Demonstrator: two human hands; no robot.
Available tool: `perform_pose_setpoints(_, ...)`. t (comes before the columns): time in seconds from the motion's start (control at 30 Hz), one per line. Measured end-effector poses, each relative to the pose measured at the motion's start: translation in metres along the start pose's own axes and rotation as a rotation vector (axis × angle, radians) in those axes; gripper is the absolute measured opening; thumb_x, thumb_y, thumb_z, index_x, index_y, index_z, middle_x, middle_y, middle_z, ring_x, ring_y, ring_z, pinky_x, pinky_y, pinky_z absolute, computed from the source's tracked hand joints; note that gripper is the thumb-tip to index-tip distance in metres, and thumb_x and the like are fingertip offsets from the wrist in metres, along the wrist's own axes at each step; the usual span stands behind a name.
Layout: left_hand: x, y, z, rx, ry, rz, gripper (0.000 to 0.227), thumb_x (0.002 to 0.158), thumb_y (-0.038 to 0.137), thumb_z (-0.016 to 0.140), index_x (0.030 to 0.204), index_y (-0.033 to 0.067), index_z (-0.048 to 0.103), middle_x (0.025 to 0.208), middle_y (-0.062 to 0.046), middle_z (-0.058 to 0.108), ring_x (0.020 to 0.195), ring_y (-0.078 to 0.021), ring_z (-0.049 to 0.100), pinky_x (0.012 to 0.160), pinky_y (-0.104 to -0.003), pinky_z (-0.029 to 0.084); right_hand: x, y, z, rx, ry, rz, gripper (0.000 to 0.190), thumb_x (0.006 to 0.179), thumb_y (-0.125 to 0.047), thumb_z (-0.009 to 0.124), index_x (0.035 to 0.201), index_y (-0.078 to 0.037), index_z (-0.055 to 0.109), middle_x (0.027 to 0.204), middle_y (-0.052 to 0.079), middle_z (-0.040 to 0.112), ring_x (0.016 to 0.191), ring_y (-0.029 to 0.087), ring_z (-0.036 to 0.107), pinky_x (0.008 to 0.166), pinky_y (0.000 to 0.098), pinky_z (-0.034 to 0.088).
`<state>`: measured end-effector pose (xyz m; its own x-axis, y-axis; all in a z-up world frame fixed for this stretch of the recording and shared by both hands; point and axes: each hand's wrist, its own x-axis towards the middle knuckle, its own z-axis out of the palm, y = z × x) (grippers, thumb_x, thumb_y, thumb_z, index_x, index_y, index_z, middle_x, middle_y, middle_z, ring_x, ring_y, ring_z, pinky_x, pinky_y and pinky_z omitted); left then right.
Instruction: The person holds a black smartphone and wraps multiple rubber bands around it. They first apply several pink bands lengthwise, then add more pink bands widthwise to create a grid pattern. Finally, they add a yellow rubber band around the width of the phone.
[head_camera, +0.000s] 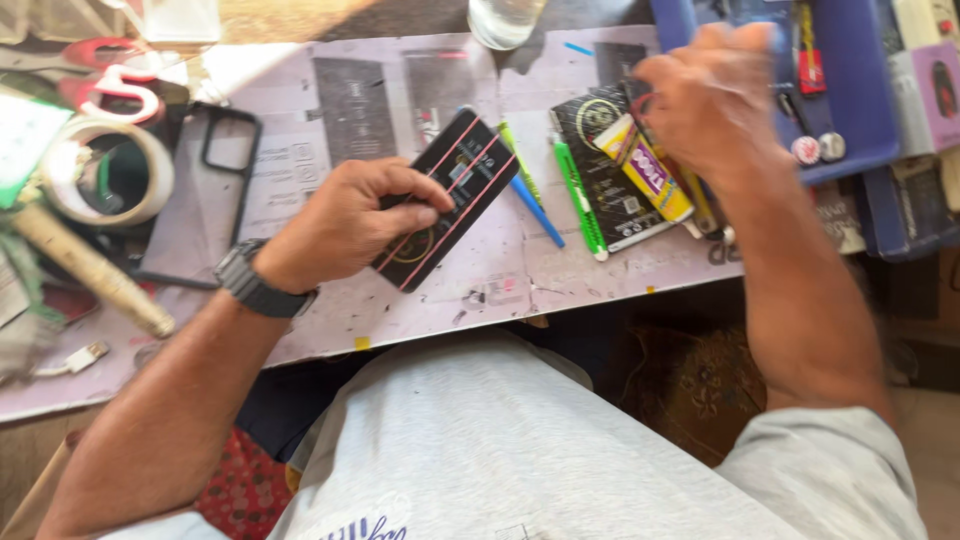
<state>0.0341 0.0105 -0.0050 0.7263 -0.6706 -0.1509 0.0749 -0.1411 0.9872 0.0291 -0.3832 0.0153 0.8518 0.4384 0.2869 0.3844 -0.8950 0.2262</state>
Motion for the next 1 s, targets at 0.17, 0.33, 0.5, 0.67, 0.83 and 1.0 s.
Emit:
perform_pose_setpoints(0.17, -0.007, 0.008, 0.008, 0.26, 0.093, 0.077, 0.031, 0.085, 0.027, 0.082, 0.106, 0.0045, 0.078, 0.092, -0.005, 0.069, 0.075, -0.0117, 0.065, 0.063, -0.027, 0.055, 0.004, -0.053, -0.058, 0.567, 0.058, 0.077, 0.01, 0.093, -0.001, 0.077, 0.101, -0.008, 0.078, 0.099, 0.008, 0.076, 0.089, 0.015, 0.069, 0.078, 0.0286, 0.054)
perform_pose_setpoints(0.33, -0.011, 0.01, 0.02, 0.448, 0.167, 0.372, 0.051, 0.074, 0.037, 0.09, 0.107, 0.0003, 0.077, 0.092, -0.009, 0.069, 0.077, -0.0182, 0.065, 0.064, -0.031, 0.055, 0.02, -0.134, -0.049, 1.15, -0.054, 0.199, 0.009, 0.088, 0.003, 0.078, 0.095, -0.002, 0.076, 0.092, 0.008, 0.075, 0.075, 0.009, 0.067, 0.063, 0.0218, 0.055)
perform_pose_setpoints(0.5, -0.019, 0.005, 0.024, 0.382, 0.228, 0.351, 0.026, 0.091, 0.026, 0.079, 0.106, 0.0051, 0.078, 0.093, -0.006, 0.07, 0.076, -0.0178, 0.068, 0.063, -0.031, 0.056, 0.03, -0.176, -0.039, 1.391, 0.04, 0.295, 0.013, 0.094, 0.008, 0.08, 0.103, 0.001, 0.075, 0.093, 0.006, 0.075, 0.081, 0.007, 0.068, 0.069, 0.0206, 0.057)
perform_pose_setpoints(0.67, -0.027, 0.004, 0.017, 0.478, 0.314, 0.438, 0.011, 0.097, 0.013, 0.074, 0.1, 0.0027, 0.077, 0.093, -0.009, 0.07, 0.077, -0.0203, 0.068, 0.064, -0.034, 0.055, 0.022, -0.186, -0.029, 2.3, -0.106, 0.444, 0.024, 0.095, -0.002, 0.072, 0.117, -0.003, 0.066, 0.079, 0.009, 0.072, 0.063, 0.008, 0.063, 0.055, 0.0205, 0.047)
perform_pose_setpoints(0.83, -0.034, 0.008, 0.015, 0.586, 0.38, 0.55, 0.009, 0.097, 0.01, 0.072, 0.1, 0.0025, 0.076, 0.1, -0.011, 0.071, 0.08, -0.0215, 0.07, 0.066, -0.032, 0.057, 0.009, -0.199, -0.014, 2.162, -0.54, 0.671, 0.011, 0.101, -0.011, 0.068, 0.097, -0.002, 0.064, 0.066, 0.01, 0.066, 0.047, 0.01, 0.055, 0.038, 0.0218, 0.035)
perform_pose_setpoints(1.0, -0.036, 0.004, 0.024, 0.098, 0.177, 0.28, 0.022, 0.096, 0.005, 0.069, 0.117, 0.0039, 0.072, 0.102, -0.008, 0.075, 0.085, -0.0156, 0.074, 0.075, -0.028, 0.062, -0.005, -0.176, -0.024, 1.781, -0.162, 0.56, 0.019, 0.102, -0.017, 0.069, 0.107, 0.0, 0.075, 0.078, 0.01, 0.075, 0.056, 0.004, 0.055, 0.047, 0.0185, 0.042)
